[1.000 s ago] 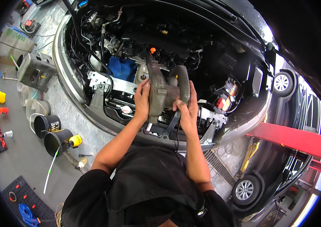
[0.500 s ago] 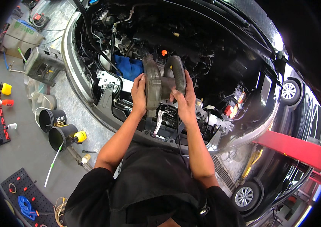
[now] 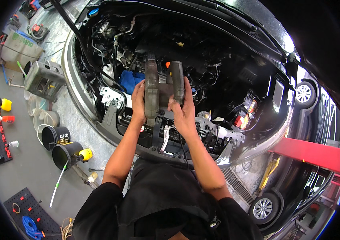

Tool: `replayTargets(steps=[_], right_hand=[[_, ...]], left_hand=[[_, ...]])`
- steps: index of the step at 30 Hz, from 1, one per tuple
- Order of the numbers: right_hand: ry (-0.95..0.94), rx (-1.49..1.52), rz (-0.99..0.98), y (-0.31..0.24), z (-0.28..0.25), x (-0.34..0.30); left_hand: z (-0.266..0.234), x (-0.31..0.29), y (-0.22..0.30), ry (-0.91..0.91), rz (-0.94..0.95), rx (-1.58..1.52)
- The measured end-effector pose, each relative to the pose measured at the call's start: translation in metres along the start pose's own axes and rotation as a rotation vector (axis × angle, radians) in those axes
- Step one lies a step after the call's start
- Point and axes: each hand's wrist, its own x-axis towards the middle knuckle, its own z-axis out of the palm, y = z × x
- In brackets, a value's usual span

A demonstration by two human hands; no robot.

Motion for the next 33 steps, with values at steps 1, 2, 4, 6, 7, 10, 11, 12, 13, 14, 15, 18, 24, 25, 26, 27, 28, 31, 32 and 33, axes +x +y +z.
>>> replayTargets(steps=[1, 2, 4, 6, 7, 10, 11, 12, 13, 14, 15, 18, 24, 25, 26, 27, 28, 31, 32, 33], right_hand=[[0.026, -0.007, 0.013, -0.006, -0.001, -0.003], [0.054, -0.013, 0.025, -0.008, -0.004, -0.006], [0.1, -0.061, 0.019, -0.01, -0.014, -0.013], [0.168, -0.083, -0.001, -0.017, -0.023, -0.018], [0.19, -0.122, -0.032, -0.012, -0.03, -0.02], [0.285, -0.164, -0.063, -0.006, -0.047, -0.031], [0.319, -0.169, -0.069, -0.006, -0.053, -0.035], [0.35, -0.17, -0.073, -0.006, -0.056, -0.039], [0.376, -0.159, -0.073, -0.008, -0.06, -0.042], [0.399, -0.147, -0.06, -0.012, -0.06, -0.044], [0.431, -0.135, -0.046, -0.018, -0.06, -0.046], [0.433, -0.237, -0.115, -0.011, -0.07, -0.038], [0.221, -0.016, -0.02, -0.002, -0.044, -0.014], [0.182, 0.003, -0.02, 0.0, -0.04, -0.005], [0.15, 0.04, -0.022, 0.006, -0.035, 0.003], [0.122, 0.074, -0.023, 0.011, -0.031, 0.013], [0.095, 0.109, -0.023, 0.016, -0.029, 0.023], [0.057, 0.16, 0.003, 0.02, -0.029, 0.051], [0.075, 0.157, -0.004, 0.02, -0.032, 0.061], [0.09, 0.15, -0.01, 0.021, -0.033, 0.071]], left_hand=[[0.003, 0.004, -0.003, -0.037, -0.012, -0.005], [0.006, 0.005, -0.006, -0.057, -0.034, -0.01], [0.024, -0.001, -0.007, -0.105, -0.091, -0.02], [0.04, -0.005, -0.011, -0.138, -0.097, -0.015], [0.046, -0.007, -0.014, -0.156, -0.103, -0.01], [0.064, -0.009, -0.027, -0.225, -0.197, -0.055], [0.072, -0.01, -0.032, -0.26, -0.212, -0.048], [0.078, -0.01, -0.037, -0.289, -0.224, -0.039], [0.085, -0.011, -0.042, -0.317, -0.238, -0.065], [0.091, -0.011, -0.047, -0.336, -0.221, -0.064], [0.1, -0.011, -0.046, -0.358, -0.209, -0.061], [0.108, -0.011, -0.038, -0.334, -0.29, -0.112], [0.061, 0.016, -0.023, -0.222, -0.112, -0.01], [0.051, 0.025, -0.024, -0.189, -0.042, 0.037], [0.04, 0.033, -0.025, -0.156, 0.027, 0.082], [0.032, 0.044, -0.025, -0.143, -0.016, -0.01], [0.031, 0.049, -0.015, -0.138, 0.042, 0.092], [0.034, 0.07, -0.001, -0.15, 0.028, 0.069], [0.038, 0.082, -0.005, -0.149, 0.023, 0.076], [0.041, 0.096, -0.01, -0.146, 0.019, 0.079]])
